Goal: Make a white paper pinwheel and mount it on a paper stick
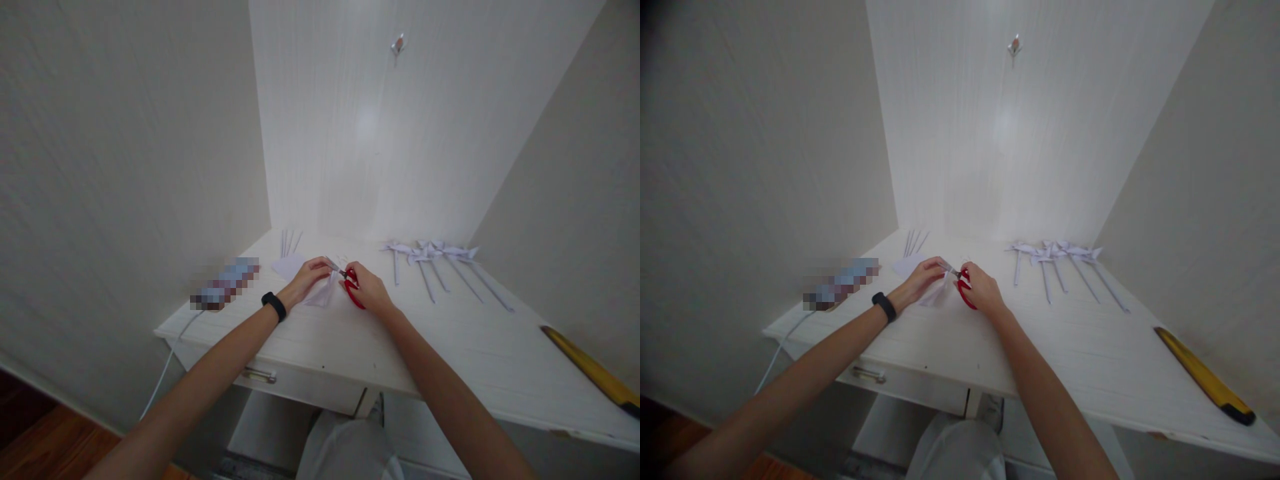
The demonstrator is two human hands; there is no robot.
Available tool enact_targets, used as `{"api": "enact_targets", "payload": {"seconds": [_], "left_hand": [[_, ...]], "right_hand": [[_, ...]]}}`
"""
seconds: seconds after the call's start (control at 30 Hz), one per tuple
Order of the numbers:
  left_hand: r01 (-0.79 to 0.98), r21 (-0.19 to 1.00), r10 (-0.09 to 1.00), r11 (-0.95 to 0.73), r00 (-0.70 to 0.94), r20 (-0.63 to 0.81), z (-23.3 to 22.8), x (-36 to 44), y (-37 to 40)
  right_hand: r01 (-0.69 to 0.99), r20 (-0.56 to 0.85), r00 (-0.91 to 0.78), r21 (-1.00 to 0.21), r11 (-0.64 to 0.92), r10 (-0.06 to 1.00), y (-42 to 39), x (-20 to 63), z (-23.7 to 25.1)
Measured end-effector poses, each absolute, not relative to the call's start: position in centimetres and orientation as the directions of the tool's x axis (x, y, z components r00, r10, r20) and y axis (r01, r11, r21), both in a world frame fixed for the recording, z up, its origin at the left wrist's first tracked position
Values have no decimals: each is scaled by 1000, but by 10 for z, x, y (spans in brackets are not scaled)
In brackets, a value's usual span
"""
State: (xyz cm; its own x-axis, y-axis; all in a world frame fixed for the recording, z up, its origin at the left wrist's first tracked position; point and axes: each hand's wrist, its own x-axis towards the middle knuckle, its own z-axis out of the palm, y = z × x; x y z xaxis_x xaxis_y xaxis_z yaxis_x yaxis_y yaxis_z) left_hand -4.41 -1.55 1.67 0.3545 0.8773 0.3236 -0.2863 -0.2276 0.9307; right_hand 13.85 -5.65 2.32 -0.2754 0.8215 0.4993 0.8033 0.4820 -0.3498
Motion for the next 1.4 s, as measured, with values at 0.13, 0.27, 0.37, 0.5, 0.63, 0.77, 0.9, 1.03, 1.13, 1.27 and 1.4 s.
{"api": "enact_targets", "payload": {"seconds": [0.13, 0.27, 0.37, 0.5, 0.63, 0.77, 0.9, 1.03, 1.13, 1.27, 1.4], "left_hand": [[-300, 927, 869, -226, 367, 330, 16, -44, -16], [-297, 927, 865, -227, 376, 332, 15, -44, -15], [-273, 932, 865, -237, 377, 330, 15, -44, -15], [-245, 939, 866, -240, 383, 322, 17, -44, -18], [-229, 946, 876, -227, 376, 302, 18, -44, -19], [-228, 945, 872, -234, 379, 308, 17, -44, -19], [-230, 945, 871, -232, 383, 307, 16, -45, -18], [-230, 945, 872, -231, 383, 306, 15, -45, -17], [-232, 946, 870, -225, 389, 302, 15, -45, -17], [-219, 951, 872, -216, 395, 290, 16, -45, -16], [-212, 957, 877, -198, 398, 270, 17, -45, -16]], "right_hand": [[815, 504, -284, -322, 482, 816, -56, 139, 21], [830, 498, -279, -305, 467, 821, -54, 139, 19], [840, 480, -283, -294, 455, 831, -55, 139, 20], [850, 477, -295, -264, 455, 828, -57, 139, 22], [858, 483, -310, -229, 460, 819, -58, 138, 22], [868, 466, -310, -217, 447, 829, -59, 138, 23], [878, 444, -316, -198, 436, 839, -60, 137, 25], [887, 430, -319, -178, 425, 845, -60, 136, 26], [892, 421, -318, -171, 418, 850, -59, 136, 25], [896, 416, -320, -157, 414, 851, -59, 136, 26], [901, 418, -320, -144, 410, 850, -58, 136, 26]]}}
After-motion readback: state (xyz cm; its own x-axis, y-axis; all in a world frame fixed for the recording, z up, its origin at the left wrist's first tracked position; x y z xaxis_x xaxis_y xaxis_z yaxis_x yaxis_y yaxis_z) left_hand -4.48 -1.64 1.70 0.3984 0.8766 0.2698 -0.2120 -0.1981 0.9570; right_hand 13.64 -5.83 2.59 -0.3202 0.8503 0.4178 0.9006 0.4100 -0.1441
